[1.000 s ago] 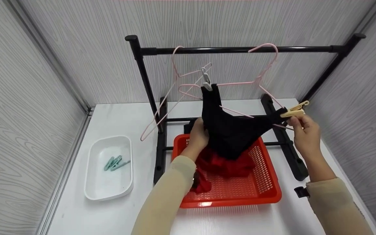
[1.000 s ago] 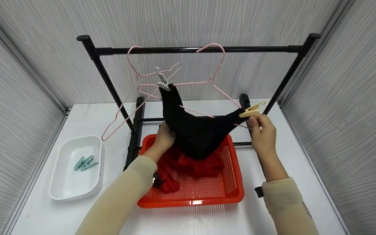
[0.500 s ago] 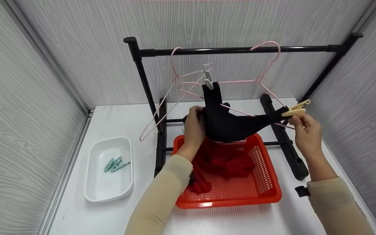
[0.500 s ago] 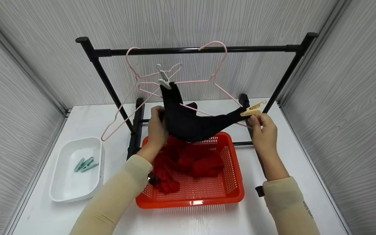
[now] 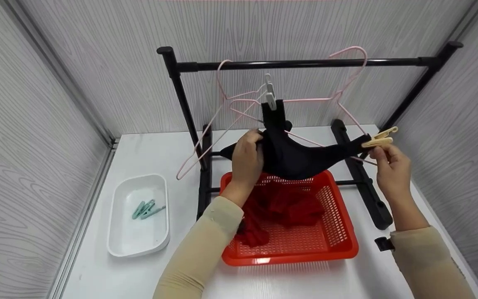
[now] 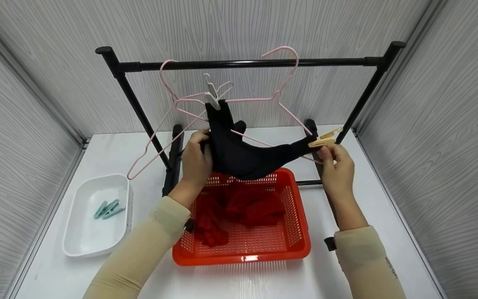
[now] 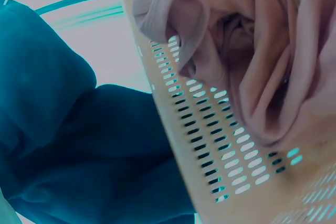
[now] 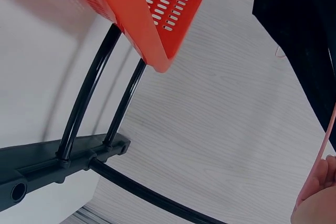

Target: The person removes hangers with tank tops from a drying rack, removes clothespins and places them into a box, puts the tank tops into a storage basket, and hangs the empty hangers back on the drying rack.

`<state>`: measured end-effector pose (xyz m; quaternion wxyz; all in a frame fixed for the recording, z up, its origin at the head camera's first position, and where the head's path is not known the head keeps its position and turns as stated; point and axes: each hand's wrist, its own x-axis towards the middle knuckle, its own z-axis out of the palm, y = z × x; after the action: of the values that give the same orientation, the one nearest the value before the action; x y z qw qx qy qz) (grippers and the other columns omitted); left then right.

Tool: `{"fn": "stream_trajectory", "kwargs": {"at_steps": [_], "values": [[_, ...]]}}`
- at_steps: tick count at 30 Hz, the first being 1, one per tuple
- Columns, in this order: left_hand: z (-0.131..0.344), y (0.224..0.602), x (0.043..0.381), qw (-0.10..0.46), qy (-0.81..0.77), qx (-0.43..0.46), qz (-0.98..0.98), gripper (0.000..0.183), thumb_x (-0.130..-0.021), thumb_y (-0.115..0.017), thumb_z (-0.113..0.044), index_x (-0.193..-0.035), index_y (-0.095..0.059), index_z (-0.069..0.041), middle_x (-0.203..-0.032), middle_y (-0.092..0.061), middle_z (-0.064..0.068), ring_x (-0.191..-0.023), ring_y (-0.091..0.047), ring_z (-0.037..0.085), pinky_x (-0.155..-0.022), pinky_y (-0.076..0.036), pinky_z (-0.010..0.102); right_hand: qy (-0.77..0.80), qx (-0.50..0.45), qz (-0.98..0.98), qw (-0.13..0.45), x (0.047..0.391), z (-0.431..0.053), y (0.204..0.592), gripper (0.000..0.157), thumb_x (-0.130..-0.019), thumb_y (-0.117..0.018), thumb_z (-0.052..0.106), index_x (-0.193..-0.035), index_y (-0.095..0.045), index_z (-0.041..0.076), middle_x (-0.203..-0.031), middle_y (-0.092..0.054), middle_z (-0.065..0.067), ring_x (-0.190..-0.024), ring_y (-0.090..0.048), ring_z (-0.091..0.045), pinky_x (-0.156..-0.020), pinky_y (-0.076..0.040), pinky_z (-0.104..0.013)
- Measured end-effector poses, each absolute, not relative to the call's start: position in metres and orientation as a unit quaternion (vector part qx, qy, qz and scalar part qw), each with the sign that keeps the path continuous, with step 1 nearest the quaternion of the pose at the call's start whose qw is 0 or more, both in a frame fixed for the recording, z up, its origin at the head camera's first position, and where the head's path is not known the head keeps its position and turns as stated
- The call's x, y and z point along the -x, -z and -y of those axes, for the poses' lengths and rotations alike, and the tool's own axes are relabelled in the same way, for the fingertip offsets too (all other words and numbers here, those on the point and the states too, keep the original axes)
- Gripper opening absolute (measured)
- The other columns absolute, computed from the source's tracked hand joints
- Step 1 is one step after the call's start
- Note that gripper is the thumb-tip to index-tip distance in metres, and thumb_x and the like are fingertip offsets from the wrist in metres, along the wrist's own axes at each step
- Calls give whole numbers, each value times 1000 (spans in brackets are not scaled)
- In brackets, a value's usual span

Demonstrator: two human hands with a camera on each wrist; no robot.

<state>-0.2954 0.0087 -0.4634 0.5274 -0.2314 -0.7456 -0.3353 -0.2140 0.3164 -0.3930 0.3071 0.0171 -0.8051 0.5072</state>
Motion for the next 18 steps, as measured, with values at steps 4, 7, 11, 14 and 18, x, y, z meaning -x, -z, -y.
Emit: {"fn": "stream_trajectory", "kwargs": {"at_steps": [4, 7, 11, 14, 18], "values": [[-8, 456, 294, 540, 310, 242, 744, 35, -87, -65, 8, -113, -46, -5, -106, -62, 14, -93, -65, 28, -85, -54, 35, -516, -15, 799, 310, 214, -317, 393, 18, -99, -55, -6, -96, -60, -22, -74, -62, 18, -75, -58, 3, -73, -43, -12], [-9, 452, 291, 530, 325, 240, 745, 39, -86, -66, 8, -114, -44, -7, -103, -60, 14, -90, -65, 27, -80, -55, 35, -524, -14, 792, 314, 215, -317, 392, 17, -99, -54, -6, -95, -61, -21, -74, -62, 18, -74, -59, 3, -74, -45, -12], [-12, 449, 286, 486, 381, 232, 752, 35, -87, -64, 9, -114, -46, -6, -104, -59, 14, -94, -65, 27, -82, -55, 35, -529, -15, 786, 318, 216, -317, 393, 16, -98, -54, -7, -94, -62, -19, -73, -62, 18, -73, -59, 3, -73, -45, -13], [-14, 450, 281, 436, 421, 213, 766, 28, -92, -59, 4, -115, -46, -4, -107, -60, 14, -96, -66, 27, -81, -55, 37, -520, -14, 792, 318, 215, -316, 392, 18, -99, -54, -5, -94, -61, -21, -73, -61, 20, -73, -58, 4, -73, -44, -13], [-18, 452, 276, 350, 469, 165, 794, 21, -98, -54, -8, -117, -48, -5, -110, -64, 13, -91, -68, 28, -78, -55, 40, -509, -7, 800, 318, 214, -316, 393, 20, -99, -55, -3, -93, -60, -22, -73, -60, 20, -73, -57, 5, -71, -43, -13]]}}
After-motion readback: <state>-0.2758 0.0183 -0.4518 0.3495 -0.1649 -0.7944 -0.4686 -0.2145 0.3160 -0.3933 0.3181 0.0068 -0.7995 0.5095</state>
